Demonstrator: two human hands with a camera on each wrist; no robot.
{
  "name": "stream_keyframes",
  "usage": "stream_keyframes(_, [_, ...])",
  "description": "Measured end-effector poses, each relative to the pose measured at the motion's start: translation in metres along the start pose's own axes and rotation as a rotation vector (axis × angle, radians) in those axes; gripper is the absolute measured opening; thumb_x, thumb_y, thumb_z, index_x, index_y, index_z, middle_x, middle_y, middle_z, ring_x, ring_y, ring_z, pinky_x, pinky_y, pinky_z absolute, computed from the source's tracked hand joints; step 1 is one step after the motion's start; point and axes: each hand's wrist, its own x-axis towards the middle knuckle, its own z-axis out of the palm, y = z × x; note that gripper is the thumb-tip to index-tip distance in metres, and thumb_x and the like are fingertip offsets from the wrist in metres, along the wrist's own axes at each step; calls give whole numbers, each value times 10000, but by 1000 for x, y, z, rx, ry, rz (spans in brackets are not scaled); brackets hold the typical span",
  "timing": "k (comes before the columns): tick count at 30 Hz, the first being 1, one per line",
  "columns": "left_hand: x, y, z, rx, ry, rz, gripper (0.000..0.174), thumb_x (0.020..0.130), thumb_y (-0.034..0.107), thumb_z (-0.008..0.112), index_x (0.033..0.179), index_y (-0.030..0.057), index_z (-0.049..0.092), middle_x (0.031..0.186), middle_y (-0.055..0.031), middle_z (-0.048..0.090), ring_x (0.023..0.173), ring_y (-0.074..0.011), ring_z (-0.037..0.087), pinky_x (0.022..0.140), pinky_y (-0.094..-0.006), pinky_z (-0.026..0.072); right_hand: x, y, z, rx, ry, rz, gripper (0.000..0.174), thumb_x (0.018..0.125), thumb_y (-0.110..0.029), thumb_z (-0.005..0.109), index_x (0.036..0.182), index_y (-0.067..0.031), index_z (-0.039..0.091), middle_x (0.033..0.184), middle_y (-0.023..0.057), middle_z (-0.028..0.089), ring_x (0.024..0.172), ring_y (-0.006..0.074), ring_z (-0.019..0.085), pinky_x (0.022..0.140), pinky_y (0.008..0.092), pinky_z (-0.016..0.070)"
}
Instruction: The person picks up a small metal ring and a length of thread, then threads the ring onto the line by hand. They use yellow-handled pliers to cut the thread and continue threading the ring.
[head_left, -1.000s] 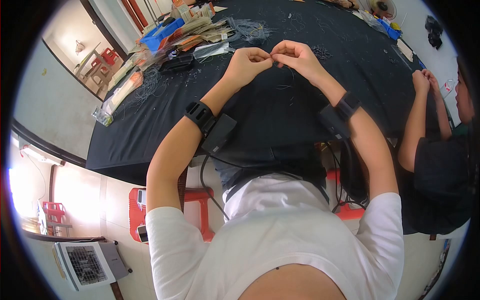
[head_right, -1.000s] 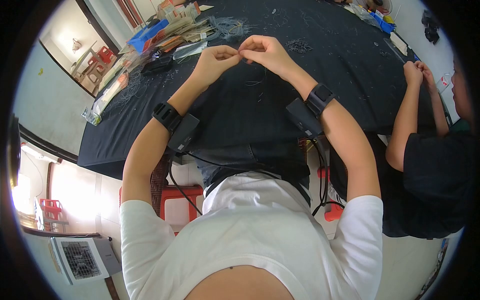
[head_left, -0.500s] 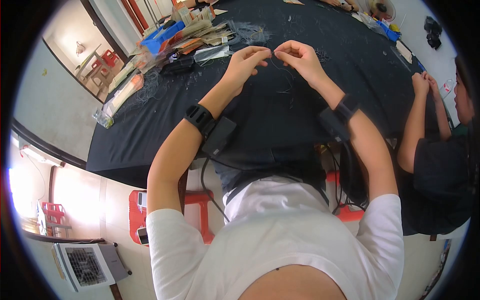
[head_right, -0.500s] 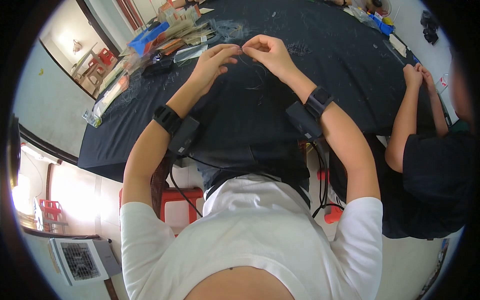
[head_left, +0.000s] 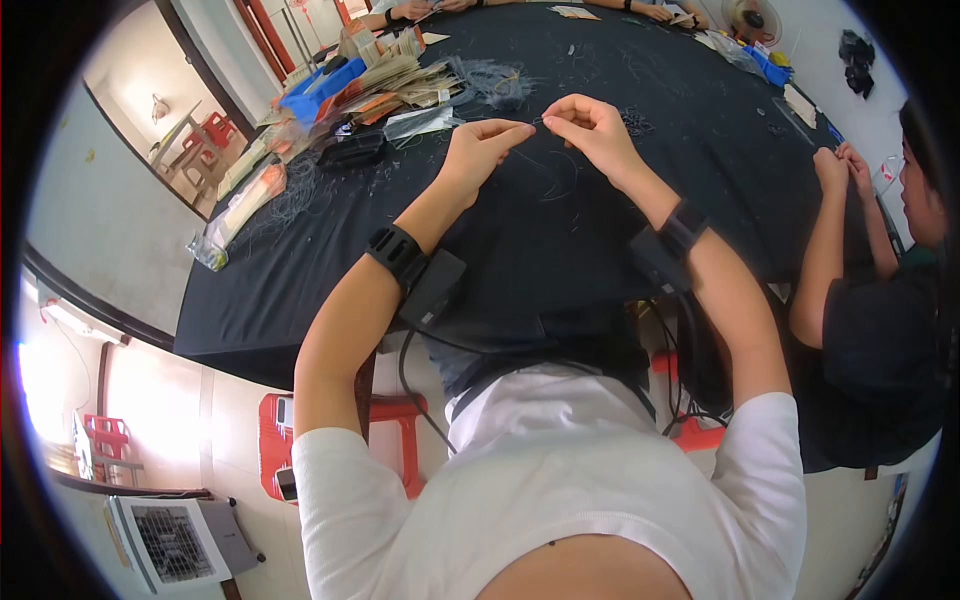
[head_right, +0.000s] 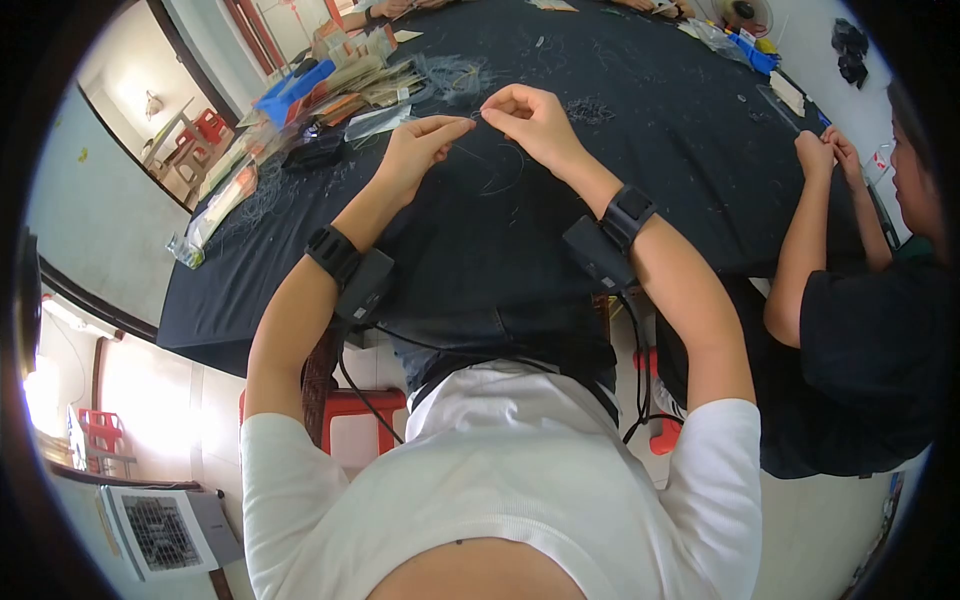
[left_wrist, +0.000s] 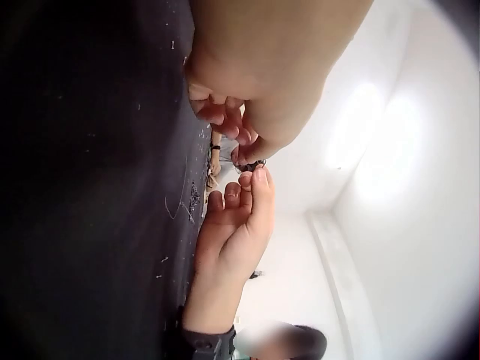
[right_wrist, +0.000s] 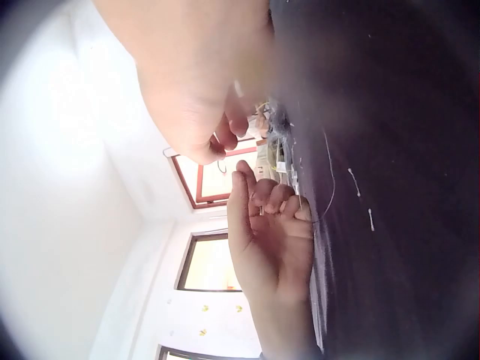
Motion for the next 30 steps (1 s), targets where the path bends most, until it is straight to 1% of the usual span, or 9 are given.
stream_keyframes(1, [0,0,0,20,16,28,185,775,203,667,882,54,692,661,38,561,596,-38,422,540,-183,337,0,1,0,3,-3,8,128,815,-153,611,873,-41,627,770,6,616,677,56,554,587,202,447])
stream_keyframes(9, [1,1,0,-30,49,43,204,770,200,675,910,53,694,676,34,583,591,-41,407,545,-183,344,0,0,0,4,-33,31,117,816,-145,609,871,-42,622,756,-1,611,679,54,554,587,198,442])
stream_keyframes(12, [2,-1,0,-36,45,53,209,766,197,679,914,50,694,684,34,590,594,-40,407,543,-180,341,-1,0,0,-3,-36,29,105,839,-158,588,869,-60,614,737,-40,570,651,17,493,569,173,397])
stream_keyframes(13, [3,-1,0,-38,44,57,210,764,195,680,915,50,694,687,34,592,596,-40,407,542,-179,340,-1,0,0,1,-37,31,104,839,-158,588,868,-61,613,735,-41,568,649,17,492,568,172,396])
stream_keyframes(19, [-2,3,-1,-43,49,52,229,745,180,699,901,13,686,700,7,603,600,-34,440,540,-177,336,-1,-1,1,-6,-49,41,94,839,-154,583,865,-67,609,728,-47,561,644,14,488,564,165,388])
stream_keyframes(24, [-3,4,0,-44,76,55,233,737,169,707,894,-2,682,753,-30,631,652,-52,506,585,-182,382,-1,-1,1,-2,-72,19,93,838,-156,583,863,-70,610,725,-51,562,637,9,488,558,164,386])
stream_keyframes(27, [-4,4,0,-39,66,50,232,734,163,709,893,-4,681,773,-44,641,693,-67,539,623,-187,406,-1,0,0,-1,-62,25,117,807,-143,620,863,-40,620,742,-8,608,642,39,539,562,178,425])
stream_keyframes(28, [-4,4,0,-36,61,47,232,733,161,710,893,-4,681,779,-48,643,708,-73,550,636,-188,413,-1,0,1,-12,-66,23,108,818,-147,608,865,-50,616,738,-21,597,641,29,526,560,172,414])
stream_keyframes(30, [-5,6,1,-51,69,49,231,732,164,711,889,-2,682,752,-32,631,672,-60,522,609,-185,394,-2,0,1,-35,-73,18,94,839,-156,585,869,-69,608,730,-47,575,638,9,500,555,162,394])
